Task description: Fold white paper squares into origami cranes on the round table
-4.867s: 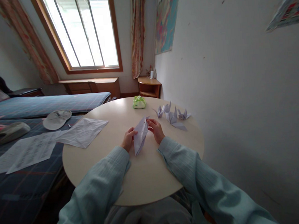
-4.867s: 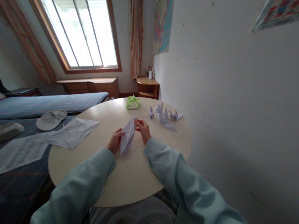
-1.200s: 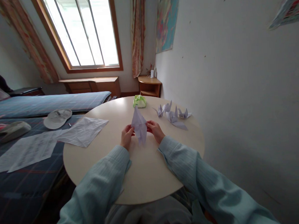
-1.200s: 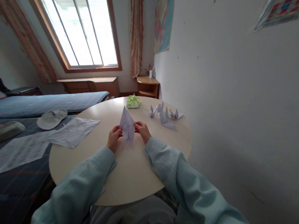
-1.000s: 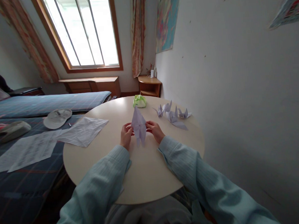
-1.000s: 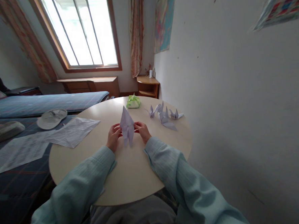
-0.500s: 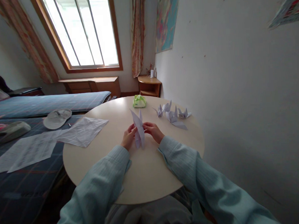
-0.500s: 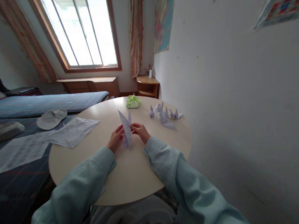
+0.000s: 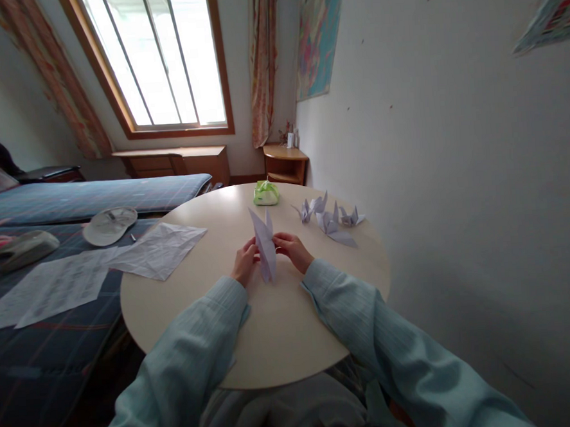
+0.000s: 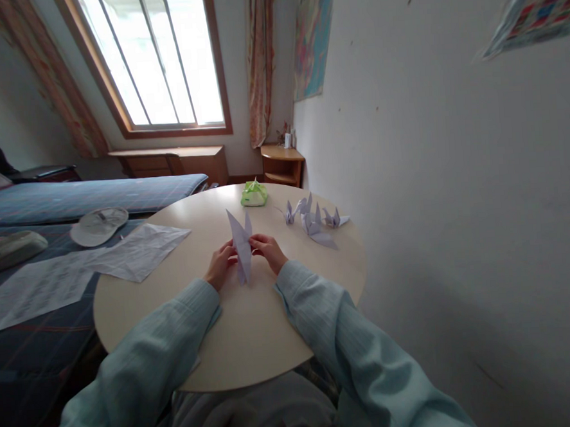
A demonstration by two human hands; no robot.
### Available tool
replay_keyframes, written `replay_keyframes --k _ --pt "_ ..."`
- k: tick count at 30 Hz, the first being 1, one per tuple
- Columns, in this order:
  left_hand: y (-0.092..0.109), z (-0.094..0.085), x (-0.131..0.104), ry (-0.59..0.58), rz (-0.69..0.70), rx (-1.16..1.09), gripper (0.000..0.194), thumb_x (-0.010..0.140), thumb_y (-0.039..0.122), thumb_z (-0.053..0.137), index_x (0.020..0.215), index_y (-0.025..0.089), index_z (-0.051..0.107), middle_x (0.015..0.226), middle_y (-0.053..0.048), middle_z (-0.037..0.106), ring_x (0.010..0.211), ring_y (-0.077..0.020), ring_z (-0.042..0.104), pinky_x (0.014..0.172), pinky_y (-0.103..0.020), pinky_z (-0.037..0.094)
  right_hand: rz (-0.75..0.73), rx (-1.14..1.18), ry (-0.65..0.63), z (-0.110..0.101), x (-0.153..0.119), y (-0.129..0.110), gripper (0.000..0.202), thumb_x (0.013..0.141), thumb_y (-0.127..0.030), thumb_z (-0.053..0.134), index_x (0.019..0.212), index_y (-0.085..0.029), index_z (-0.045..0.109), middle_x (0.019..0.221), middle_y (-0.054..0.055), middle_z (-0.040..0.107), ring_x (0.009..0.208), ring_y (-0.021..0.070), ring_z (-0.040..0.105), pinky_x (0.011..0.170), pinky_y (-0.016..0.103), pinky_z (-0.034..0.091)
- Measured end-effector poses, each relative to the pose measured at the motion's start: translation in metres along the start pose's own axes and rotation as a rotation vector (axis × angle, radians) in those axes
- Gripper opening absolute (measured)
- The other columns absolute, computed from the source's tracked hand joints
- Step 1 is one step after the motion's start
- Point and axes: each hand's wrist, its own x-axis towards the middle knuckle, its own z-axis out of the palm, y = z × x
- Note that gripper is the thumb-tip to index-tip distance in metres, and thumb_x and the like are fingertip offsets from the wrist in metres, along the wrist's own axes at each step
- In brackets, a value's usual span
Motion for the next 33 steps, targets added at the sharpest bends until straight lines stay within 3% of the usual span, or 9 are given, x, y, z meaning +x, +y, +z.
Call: replay_keyframes --k 7,10,13,21,27,33 --pt "-0.005 0.003 0.002 0.098 0.017 -0.068 0.040 0.059 0.031 0.059 0.093 0.016 0.045 0.080 -0.003 0.062 0.060 -0.0116 0.056 0.051 -0.022 0.040 0.011 -0.022 -0.020 0.003 -0.002 -0.002 0.021 0.056 -0.034 0.063 0.065 -0.016 0.060 0.059 -0.002 0.055 0.058 0.0085 0.048 0.058 0.023 0.037" --pt "-0.010 0.003 0.004 0.071 0.031 -0.117 0.041 0.057 0.031 0.062 0.090 0.016 0.043 0.078 -0.003 0.062 0.059 -0.0121 0.057 0.053 -0.023 0.042 0.016 -0.027 -0.048 0.004 -0.003 -0.003 0.021 0.056 -0.033 0.064 0.065 -0.015 0.060 0.061 -0.002 0.056 0.059 0.0086 0.049 0.058 0.023 0.037" --pt "-0.015 0.001 0.006 0.039 0.054 -0.126 0.039 0.057 0.028 0.062 0.089 0.016 0.044 0.076 -0.002 0.062 0.059 -0.0122 0.057 0.053 -0.023 0.043 0.021 -0.014 -0.057 0.003 -0.003 -0.003 0.019 0.056 -0.032 0.063 0.064 -0.015 0.060 0.061 -0.002 0.056 0.058 0.0083 0.049 0.058 0.023 0.037" --pt "-0.013 -0.002 0.006 0.112 0.061 -0.073 0.032 0.059 0.018 0.053 0.090 0.016 0.044 0.079 -0.003 0.060 0.064 -0.0127 0.057 0.054 -0.023 0.043 -0.019 -0.016 0.012 -0.001 0.001 0.002 0.017 0.058 -0.031 0.060 0.064 -0.015 0.058 0.057 -0.003 0.053 0.054 0.0073 0.047 0.056 0.022 0.036" --pt "-0.011 -0.003 0.005 0.216 0.087 0.004 0.035 0.055 0.025 0.062 0.079 0.016 0.038 0.083 -0.002 0.054 0.064 -0.0113 0.056 0.056 -0.026 0.045 -0.020 -0.028 0.027 0.001 0.000 0.001 0.019 0.057 -0.032 0.060 0.064 -0.015 0.058 0.057 -0.003 0.054 0.054 0.0076 0.047 0.055 0.023 0.036" --pt "-0.012 -0.005 0.006 0.163 0.098 0.078 0.027 0.057 0.034 0.062 0.067 0.015 0.045 0.068 0.001 0.053 0.057 -0.0108 0.054 0.053 -0.025 0.043 -0.023 -0.037 0.012 0.002 -0.001 0.000 0.020 0.057 -0.034 0.061 0.065 -0.015 0.057 0.058 -0.003 0.054 0.056 0.0082 0.048 0.057 0.024 0.038"
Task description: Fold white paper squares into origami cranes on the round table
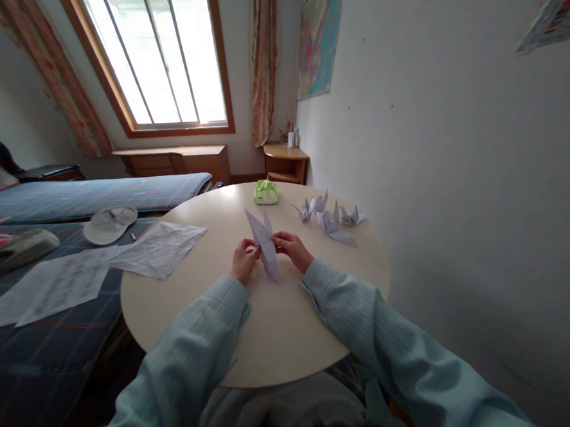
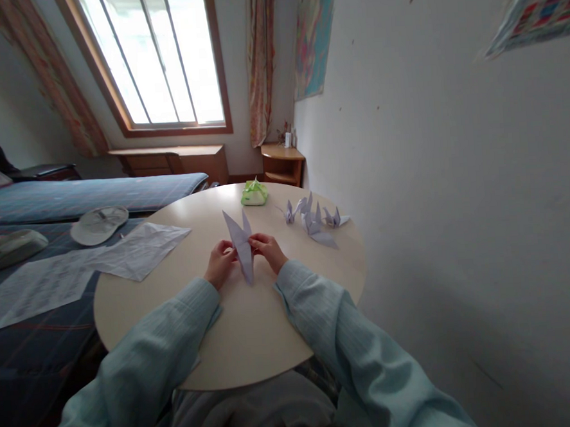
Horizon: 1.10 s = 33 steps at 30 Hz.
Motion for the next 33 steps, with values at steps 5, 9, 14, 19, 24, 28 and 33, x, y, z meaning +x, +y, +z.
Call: replay_keyframes --k 5,9,14,19,24,28,33 --pt "0.002 -0.005 0.002 0.144 0.166 0.123 0.021 0.057 0.030 0.062 0.063 0.016 0.048 0.070 0.001 0.054 0.064 -0.0115 0.053 0.060 -0.025 0.041 -0.010 -0.039 0.094 -0.004 0.004 0.004 0.018 0.058 -0.032 0.058 0.066 -0.016 0.058 0.055 -0.004 0.053 0.053 0.0069 0.046 0.053 0.021 0.035" --pt "0.005 -0.007 0.003 0.241 0.203 0.243 0.018 0.057 0.029 0.062 0.062 0.016 0.051 0.069 0.000 0.053 0.060 -0.0107 0.049 0.059 -0.025 0.040 -0.004 -0.055 0.176 -0.007 0.007 0.007 0.016 0.057 -0.030 0.056 0.066 -0.017 0.057 0.053 -0.004 0.051 0.052 0.0068 0.045 0.051 0.021 0.033" --pt "0.007 -0.005 0.001 0.228 0.182 0.157 0.020 0.057 0.031 0.061 0.062 0.017 0.049 0.068 0.000 0.053 0.063 -0.0120 0.050 0.059 -0.024 0.040 -0.015 -0.062 0.236 -0.009 0.009 0.009 0.016 0.058 -0.030 0.055 0.065 -0.017 0.057 0.052 -0.004 0.051 0.051 0.0073 0.045 0.050 0.021 0.033" --pt "0.003 -0.007 0.004 0.273 0.148 0.120 0.017 0.061 0.031 0.056 0.065 0.018 0.045 0.068 0.000 0.051 0.065 -0.0124 0.050 0.060 -0.024 0.040 -0.029 -0.059 0.279 -0.011 0.010 0.009 0.015 0.058 -0.030 0.053 0.064 -0.017 0.056 0.050 -0.004 0.049 0.049 0.0073 0.043 0.049 0.022 0.032" --pt "0.000 -0.006 0.007 0.271 0.089 0.073 0.016 0.062 0.024 0.053 0.070 0.018 0.040 0.071 0.001 0.049 0.067 -0.0117 0.051 0.061 -0.024 0.041 -0.024 -0.050 0.276 -0.010 0.009 0.008 0.014 0.058 -0.029 0.053 0.063 -0.017 0.056 0.051 -0.004 0.049 0.049 0.0072 0.043 0.050 0.022 0.032" --pt "-0.001 -0.004 0.005 0.184 0.073 -0.037 0.031 0.056 0.016 0.056 0.082 0.017 0.040 0.080 -0.001 0.052 0.072 -0.0119 0.053 0.065 -0.026 0.043 -0.017 -0.034 0.208 -0.007 0.006 0.005 0.015 0.057 -0.030 0.056 0.064 -0.017 0.057 0.052 -0.004 0.050 0.050 0.0068 0.044 0.052 0.022 0.033" --pt "0.000 -0.004 0.002 0.143 0.095 -0.055 0.038 0.054 0.020 0.061 0.088 0.017 0.044 0.082 -0.002 0.054 0.069 -0.0125 0.054 0.062 -0.026 0.044 -0.015 -0.006 0.100 -0.003 0.000 0.000 0.022 0.061 -0.037 0.055 0.060 -0.016 0.055 0.056 -0.003 0.052 0.054 0.0074 0.045 0.052 0.021 0.034"
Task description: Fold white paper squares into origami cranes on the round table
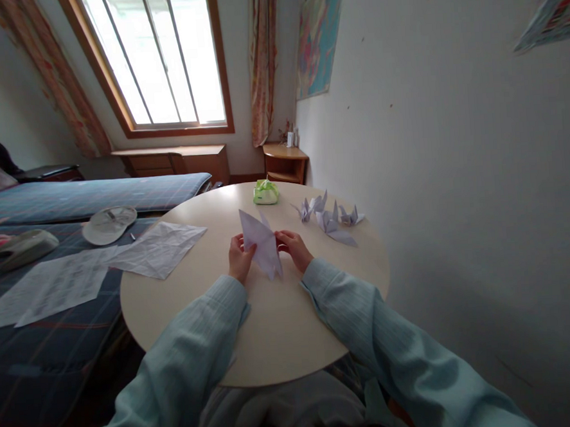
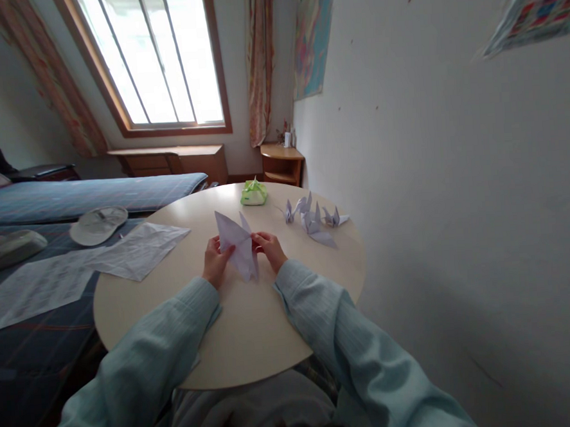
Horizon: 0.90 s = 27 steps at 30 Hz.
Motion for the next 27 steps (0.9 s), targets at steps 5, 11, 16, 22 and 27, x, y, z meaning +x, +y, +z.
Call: replay_keyframes --k 5,11,16,22,27 --pt "0.0003 -0.0019 0.0009 0.046 0.024 0.090 0.026 0.057 0.029 0.061 0.077 0.015 0.051 0.070 0.000 0.056 0.063 -0.0126 0.052 0.057 -0.024 0.043 -0.025 -0.010 0.078 -0.0023 0.0024 -0.0002 0.024 0.064 -0.040 0.053 0.065 -0.016 0.055 0.067 -0.001 0.054 0.063 0.0088 0.048 0.056 0.021 0.035" --pt "-0.0035 -0.0022 0.0048 0.120 0.041 0.091 0.028 0.056 0.034 0.061 0.076 0.015 0.055 0.070 -0.003 0.059 0.064 -0.0147 0.052 0.056 -0.025 0.042 -0.002 -0.004 0.178 -0.0047 0.0068 0.0021 0.027 0.058 -0.032 0.060 0.080 -0.019 0.052 0.081 0.000 0.055 0.075 0.0108 0.051 0.066 0.024 0.038" --pt "-0.0018 -0.0015 0.0041 0.171 0.030 0.080 0.023 0.056 0.031 0.060 0.072 0.016 0.054 0.067 -0.002 0.059 0.061 -0.0147 0.052 0.054 -0.025 0.041 0.041 0.030 0.150 -0.0037 0.0068 0.0030 0.029 0.057 -0.034 0.061 0.080 -0.019 0.050 0.078 0.000 0.055 0.072 0.0111 0.051 0.062 0.024 0.039" --pt "0.0003 -0.0013 0.0036 0.197 0.028 0.060 0.021 0.057 0.028 0.057 0.073 0.015 0.054 0.067 -0.003 0.059 0.060 -0.0151 0.053 0.055 -0.026 0.042 0.021 -0.006 0.182 -0.0058 0.0079 0.0046 0.023 0.060 -0.033 0.057 0.077 -0.018 0.052 0.072 -0.001 0.055 0.065 0.0091 0.049 0.056 0.021 0.036" --pt "-0.0015 -0.0030 0.0065 0.240 0.024 0.041 0.022 0.057 0.027 0.056 0.075 0.014 0.054 0.071 -0.004 0.060 0.062 -0.0152 0.054 0.056 -0.025 0.042 0.034 -0.005 0.170 -0.0065 0.0076 0.0038 0.017 0.061 -0.025 0.054 0.076 -0.017 0.054 0.072 -0.001 0.056 0.065 0.0083 0.051 0.057 0.021 0.037"
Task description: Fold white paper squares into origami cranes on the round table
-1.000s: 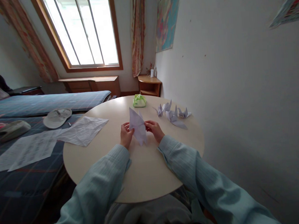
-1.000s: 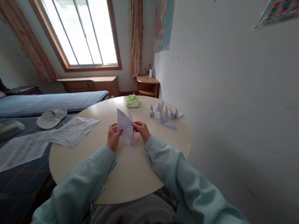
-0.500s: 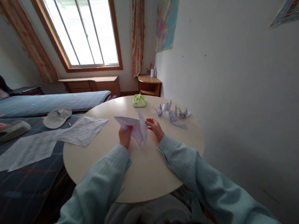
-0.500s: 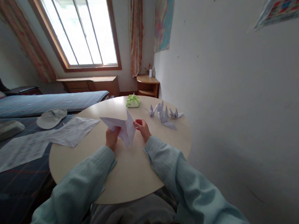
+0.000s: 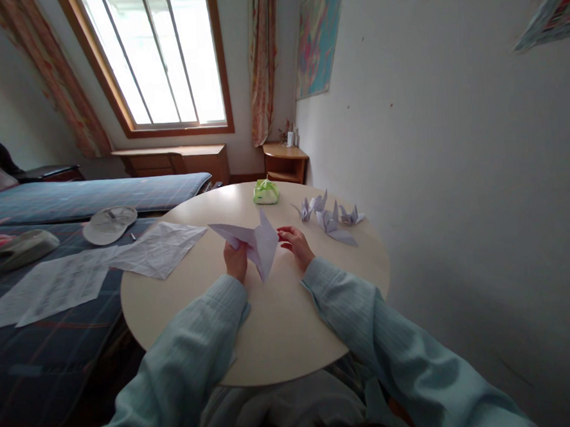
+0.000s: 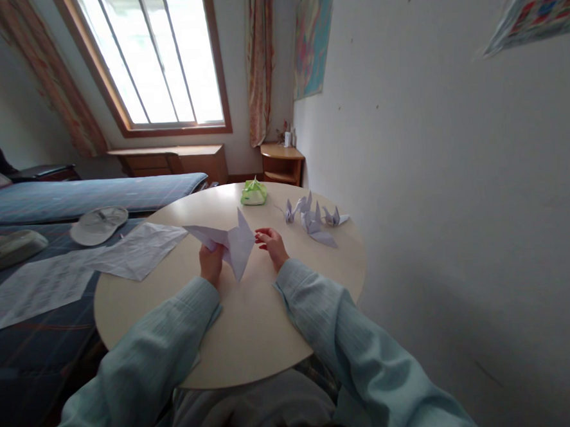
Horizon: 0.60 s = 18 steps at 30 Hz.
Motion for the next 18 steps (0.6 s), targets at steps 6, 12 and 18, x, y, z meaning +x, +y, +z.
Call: replay_keyframes --k 6,12,18 --pt "-0.006 -0.003 0.007 0.099 -0.046 0.025 0.023 0.056 0.027 0.055 0.075 0.014 0.055 0.071 -0.004 0.060 0.062 -0.0146 0.053 0.054 -0.024 0.041 0.016 0.016 -0.146 0.003 -0.003 0.000 0.029 0.054 -0.020 0.062 0.081 -0.019 0.052 0.083 0.000 0.059 0.073 0.0101 0.054 0.064 0.023 0.041" --pt "-0.005 -0.001 0.005 0.023 -0.036 -0.025 0.023 0.053 0.026 0.058 0.072 0.014 0.055 0.069 -0.003 0.060 0.060 -0.0135 0.052 0.053 -0.023 0.040 -0.008 0.020 -0.283 0.005 -0.002 0.009 0.047 0.050 -0.022 0.069 0.091 -0.019 0.048 0.086 0.002 0.061 0.073 0.0136 0.057 0.066 0.028 0.046" --pt "-0.005 0.002 0.001 -0.054 -0.060 -0.078 0.026 0.051 0.027 0.061 0.072 0.013 0.056 0.065 -0.002 0.060 0.059 -0.0135 0.052 0.054 -0.024 0.040 -0.022 -0.002 -0.214 0.004 0.004 0.015 0.037 0.052 -0.020 0.066 0.085 -0.017 0.050 0.081 0.002 0.062 0.069 0.0129 0.058 0.065 0.029 0.048"
